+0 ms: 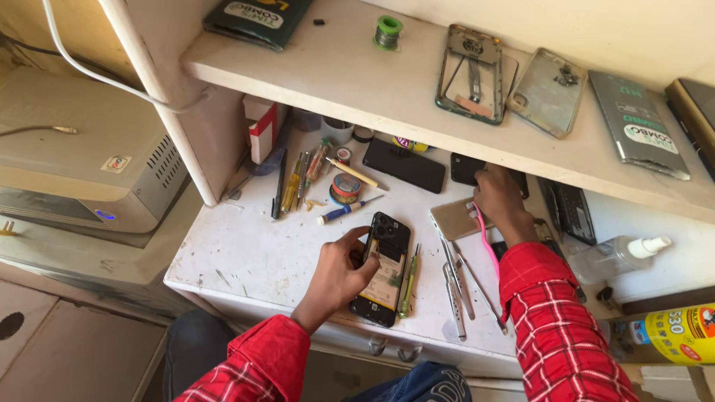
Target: The person works at a repair bench on a disassembled smartphone, using a small green tool and a screwdriver to work around the phone's internal components and battery area. They reposition the phone repeatedly, then pick up the back cover and press it onto the phone body to reassemble it.
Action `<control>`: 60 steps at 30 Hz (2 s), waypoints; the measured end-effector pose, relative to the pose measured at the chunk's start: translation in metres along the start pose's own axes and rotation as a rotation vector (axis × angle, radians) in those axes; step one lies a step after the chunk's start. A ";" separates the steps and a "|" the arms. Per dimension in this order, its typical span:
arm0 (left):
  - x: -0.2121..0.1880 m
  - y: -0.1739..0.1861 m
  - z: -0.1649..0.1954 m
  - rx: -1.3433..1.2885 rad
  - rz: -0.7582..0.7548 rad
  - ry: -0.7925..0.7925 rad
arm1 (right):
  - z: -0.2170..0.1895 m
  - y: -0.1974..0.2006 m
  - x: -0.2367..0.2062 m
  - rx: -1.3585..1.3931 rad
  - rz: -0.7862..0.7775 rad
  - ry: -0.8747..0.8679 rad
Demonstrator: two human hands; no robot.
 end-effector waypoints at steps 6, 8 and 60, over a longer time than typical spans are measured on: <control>0.002 -0.001 -0.002 0.013 0.032 0.018 | 0.006 0.003 -0.018 -0.117 0.135 0.144; 0.001 -0.002 -0.003 -0.008 0.052 0.030 | -0.001 0.008 -0.041 0.002 0.244 0.275; -0.025 0.020 0.032 -0.027 -0.043 0.117 | -0.109 0.041 -0.174 0.046 0.149 0.727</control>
Point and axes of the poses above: each hand's wrist, its own x-axis towards the middle knuckle, its own y-axis out of the back of the hand, z = x × y, the point moved 1 cm from there along x, towards the middle knuckle, and after that the axes turned 2 degrees about -z, right-handed, at the moved point
